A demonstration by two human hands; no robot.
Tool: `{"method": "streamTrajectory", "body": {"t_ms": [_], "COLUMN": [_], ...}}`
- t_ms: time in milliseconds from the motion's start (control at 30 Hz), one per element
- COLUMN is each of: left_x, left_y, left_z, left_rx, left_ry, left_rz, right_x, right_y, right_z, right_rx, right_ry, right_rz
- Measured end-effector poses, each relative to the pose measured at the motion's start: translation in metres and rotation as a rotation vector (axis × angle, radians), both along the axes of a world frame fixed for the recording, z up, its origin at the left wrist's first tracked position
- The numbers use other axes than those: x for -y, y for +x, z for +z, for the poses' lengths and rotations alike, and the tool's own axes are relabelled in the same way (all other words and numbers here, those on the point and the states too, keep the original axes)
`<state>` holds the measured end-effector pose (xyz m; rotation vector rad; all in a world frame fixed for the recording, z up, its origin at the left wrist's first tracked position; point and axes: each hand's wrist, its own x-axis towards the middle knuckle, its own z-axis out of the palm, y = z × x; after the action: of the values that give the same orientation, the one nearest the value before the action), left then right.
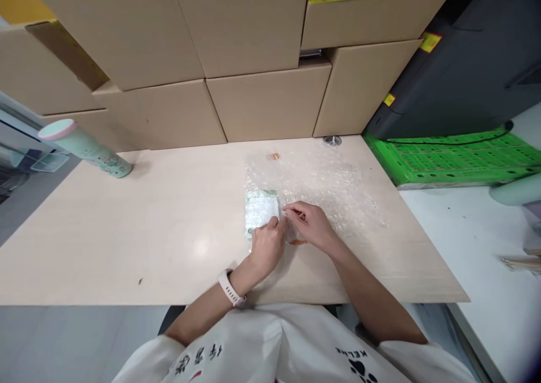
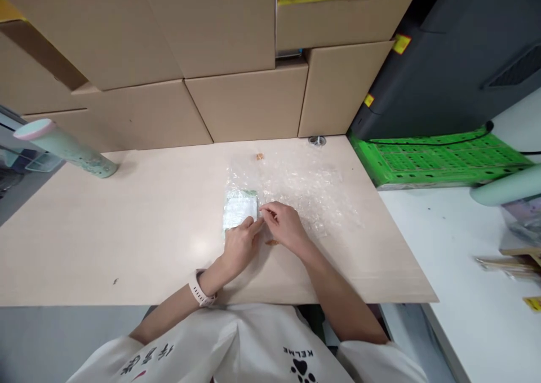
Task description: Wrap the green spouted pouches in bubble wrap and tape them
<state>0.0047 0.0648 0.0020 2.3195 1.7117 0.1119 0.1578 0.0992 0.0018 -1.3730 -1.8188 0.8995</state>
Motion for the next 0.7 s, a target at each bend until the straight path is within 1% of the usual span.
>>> {"method": "streamTrajectory", "body": {"t_ms": [100,200,267,333,367,433,467,533,600,633,700], "left_x": [0.001,0.003,0.005,0.006,0.005,0.002,0.0,-0.006,-0.012,-0.015,-0.017], "left_y": [0.004,0.003,-0.006,-0.022,-0.032,-0.05,-0.058,-0.069,-0.073,-0.073,-0.072], "left_z": [0.002,0.006,0.009,0.01,0.01,0.009,0.009,0.009,0.009,0.01,0.01], "left_rx": [-0.026,0.056,0.246,0.526,0.662,0.803,0.861,1.004,1.133,1.178,1.232], "left_ry": [-0.025,-0.043,-0.082,-0.083,-0.037,0.112,0.114,-0.047,-0.218,-0.263,-0.288], "left_rz": [0.003,0.007,-0.007,0.033,0.106,0.319,0.401,0.504,0.533,0.536,0.542], "right_x": [0.005,0.005,0.004,0.004,0.004,0.004,0.004,0.005,0.006,0.006,0.007], "right_y": [-0.007,-0.009,-0.008,-0.007,-0.006,-0.007,-0.007,-0.01,-0.014,-0.016,-0.02], "right_z": [0.0,-0.003,-0.005,-0.006,-0.006,-0.006,-0.005,-0.005,-0.005,-0.004,-0.004], "right_rx": [0.049,0.072,0.041,0.012,0.011,0.03,0.046,0.055,-0.006,-0.063,-0.203], "right_ry": [0.022,0.027,0.018,-0.01,-0.028,-0.061,-0.074,-0.098,-0.141,-0.173,-0.243], "right_rz": [0.073,0.073,0.069,0.06,0.05,0.015,-0.004,-0.035,-0.052,-0.052,-0.034]}}
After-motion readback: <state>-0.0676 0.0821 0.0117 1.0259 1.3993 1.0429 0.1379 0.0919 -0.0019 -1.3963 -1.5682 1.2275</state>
